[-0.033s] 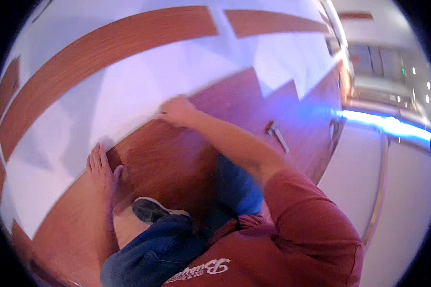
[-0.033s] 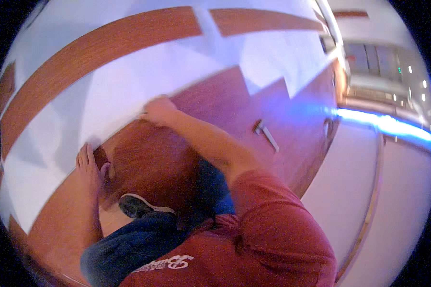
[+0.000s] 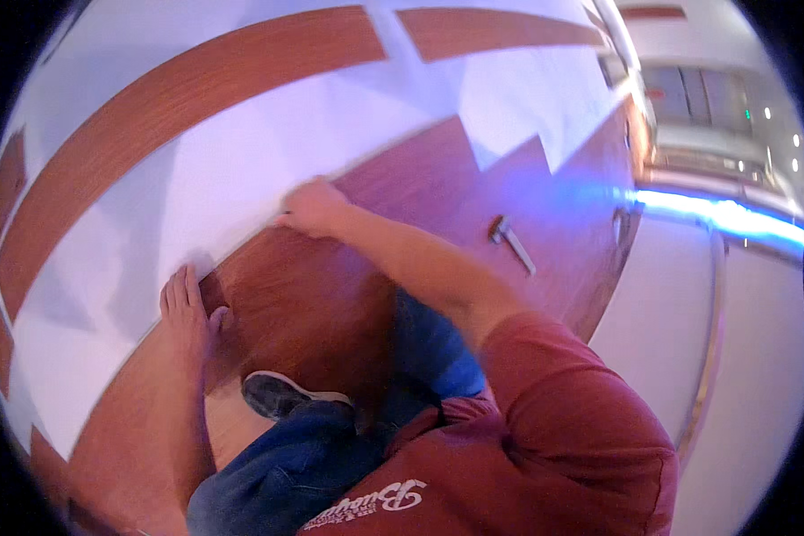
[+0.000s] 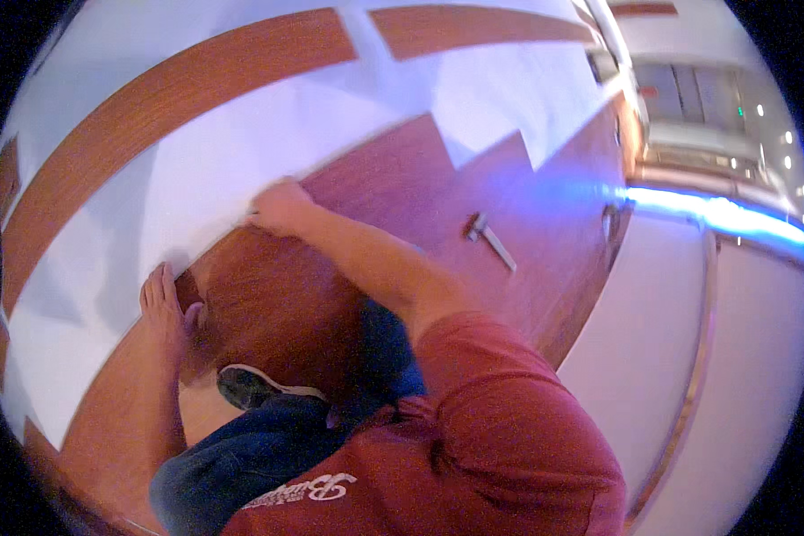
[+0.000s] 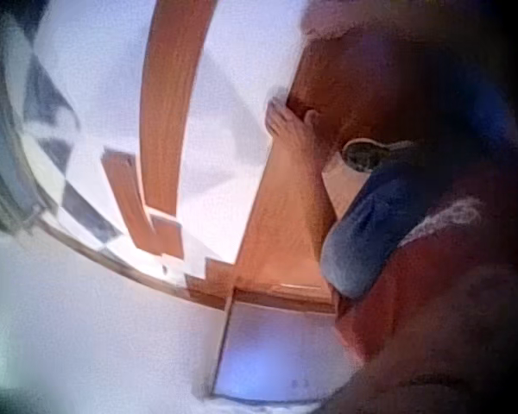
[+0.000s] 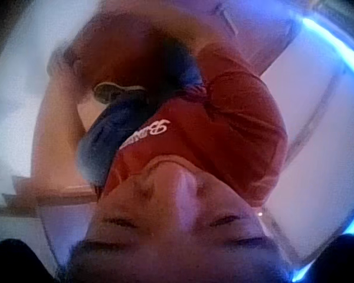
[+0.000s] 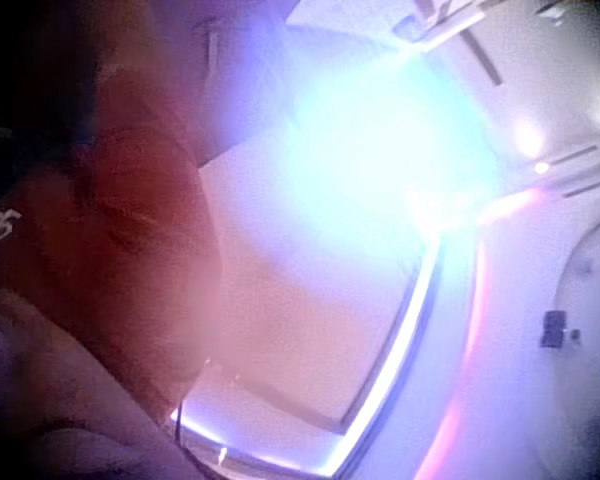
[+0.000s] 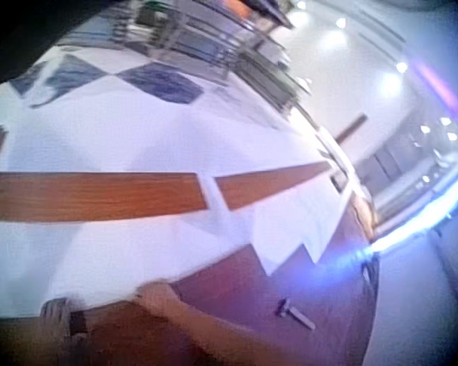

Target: The person installs laminate flooring by positioning wood panels on the ground and tapping them into place using a hammer.

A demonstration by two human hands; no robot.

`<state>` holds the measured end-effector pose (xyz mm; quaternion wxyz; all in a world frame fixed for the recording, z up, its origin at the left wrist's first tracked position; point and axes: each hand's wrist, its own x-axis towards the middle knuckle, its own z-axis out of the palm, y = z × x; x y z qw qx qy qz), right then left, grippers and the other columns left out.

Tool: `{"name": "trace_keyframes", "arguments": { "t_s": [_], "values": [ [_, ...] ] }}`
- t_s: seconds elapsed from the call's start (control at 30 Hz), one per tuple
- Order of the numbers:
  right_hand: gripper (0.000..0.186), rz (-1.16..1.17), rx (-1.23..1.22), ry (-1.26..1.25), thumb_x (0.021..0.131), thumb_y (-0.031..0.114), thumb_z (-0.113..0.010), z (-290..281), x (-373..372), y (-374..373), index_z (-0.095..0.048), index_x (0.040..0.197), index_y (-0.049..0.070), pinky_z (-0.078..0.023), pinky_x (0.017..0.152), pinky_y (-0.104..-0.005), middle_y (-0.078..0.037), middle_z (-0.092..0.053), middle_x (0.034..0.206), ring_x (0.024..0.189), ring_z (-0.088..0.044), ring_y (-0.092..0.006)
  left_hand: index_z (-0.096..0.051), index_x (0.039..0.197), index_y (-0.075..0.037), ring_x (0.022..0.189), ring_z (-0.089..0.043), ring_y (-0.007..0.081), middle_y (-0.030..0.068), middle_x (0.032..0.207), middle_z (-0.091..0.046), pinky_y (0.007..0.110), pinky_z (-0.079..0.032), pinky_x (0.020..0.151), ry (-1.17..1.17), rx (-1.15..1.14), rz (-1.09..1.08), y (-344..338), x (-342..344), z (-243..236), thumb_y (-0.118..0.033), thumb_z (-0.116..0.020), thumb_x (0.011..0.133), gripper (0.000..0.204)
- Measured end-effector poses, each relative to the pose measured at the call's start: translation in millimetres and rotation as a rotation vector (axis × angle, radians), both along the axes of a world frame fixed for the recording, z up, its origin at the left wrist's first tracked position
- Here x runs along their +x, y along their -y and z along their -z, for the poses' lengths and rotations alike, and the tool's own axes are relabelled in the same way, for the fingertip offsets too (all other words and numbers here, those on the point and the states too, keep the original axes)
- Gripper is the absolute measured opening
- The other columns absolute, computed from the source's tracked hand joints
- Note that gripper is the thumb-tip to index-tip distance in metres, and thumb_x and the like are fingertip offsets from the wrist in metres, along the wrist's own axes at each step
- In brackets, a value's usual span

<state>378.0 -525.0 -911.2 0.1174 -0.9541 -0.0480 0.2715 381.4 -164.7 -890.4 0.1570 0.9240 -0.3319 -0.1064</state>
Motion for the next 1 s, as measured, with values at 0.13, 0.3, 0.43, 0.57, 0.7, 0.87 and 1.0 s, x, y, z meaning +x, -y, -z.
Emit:
{"name": "trace_keyframes", "arguments": {
  "t_s": [0.13,0.3,0.43,0.57,0.7,0.87,1.0],
  "values": [
    [0.056,0.029,0.013,-0.021,0.101,0.058,-0.055,-13,10,6,-0.080,0.100,0.008,-0.050,0.101,-0.0530,-0.017,-0.077,0.103,0.103,-0.072,-0.0358,-0.040,0.154,0.000,0.135,-0.049,0.0394,0.0203,0.147,-0.051,0.050,-0.041,0.114,-0.194,0.145,0.123,78,28,-4,-0.025,-0.093,0.070,0.102],
    [0.058,0.011,0.079,-0.001,0.100,0.061,-0.054,-1,37,14,-0.082,0.104,0.010,-0.044,0.105,-0.0485,-0.013,-0.079,0.106,0.106,-0.073,-0.0309,-0.051,0.133,-0.003,0.121,-0.054,0.0403,0.0173,0.128,-0.057,0.050,-0.046,0.107,-0.270,0.204,-0.044,115,51,4,-0.028,-0.101,0.057,0.095],
    [0.058,0.011,0.160,0.006,0.099,0.061,-0.056,24,38,16,-0.081,0.108,0.010,-0.041,0.104,-0.0478,-0.011,-0.079,0.105,0.104,-0.073,-0.0292,-0.052,0.126,-0.004,0.119,-0.054,0.0403,0.0173,0.123,-0.058,0.050,-0.048,0.103,-0.306,0.280,-0.017,116,61,13,-0.022,-0.102,0.053,0.090],
    [0.057,0.106,0.236,0.103,0.097,0.061,-0.058,46,29,8,-0.079,0.112,0.010,-0.041,0.105,-0.0475,-0.013,-0.078,0.103,0.104,-0.072,-0.0306,-0.052,0.124,-0.003,0.115,-0.056,0.0408,0.0174,0.122,-0.058,0.048,-0.050,0.100,-0.342,0.228,-0.045,120,57,12,-0.015,-0.103,0.049,0.091],
    [0.056,0.105,0.258,0.471,0.096,0.059,-0.059,40,26,39,-0.079,0.109,0.009,-0.045,0.103,-0.0485,-0.015,-0.078,0.102,0.103,-0.072,-0.0338,-0.053,0.121,-0.002,0.110,-0.059,0.0389,0.0169,0.120,-0.058,0.045,-0.052,0.098,-0.379,0.208,-0.133,125,54,3,-0.011,-0.101,0.051,0.086],
    [0.046,0.128,-0.008,0.166,0.098,0.043,-0.052,12,22,195,-0.081,0.098,0.007,-0.052,0.096,-0.0593,-0.021,-0.077,0.107,0.104,-0.072,-0.0404,-0.051,0.122,-0.001,0.112,-0.060,0.0396,0.0180,0.122,-0.057,0.047,-0.053,0.098,-0.436,0.192,-0.128,124,53,3,-0.009,-0.101,0.051,0.087],
    [0.051,0.196,-0.147,0.210,0.103,0.047,-0.046,20,15,289,-0.080,0.100,0.009,-0.049,0.102,-0.0542,-0.017,-0.077,0.111,0.109,-0.070,-0.0367,-0.051,0.122,0.000,0.115,-0.060,0.0401,0.0192,0.124,-0.056,0.047,-0.053,0.100,-0.411,0.246,-0.168,122,52,3,-0.009,-0.101,0.055,0.084]
  ]
}}
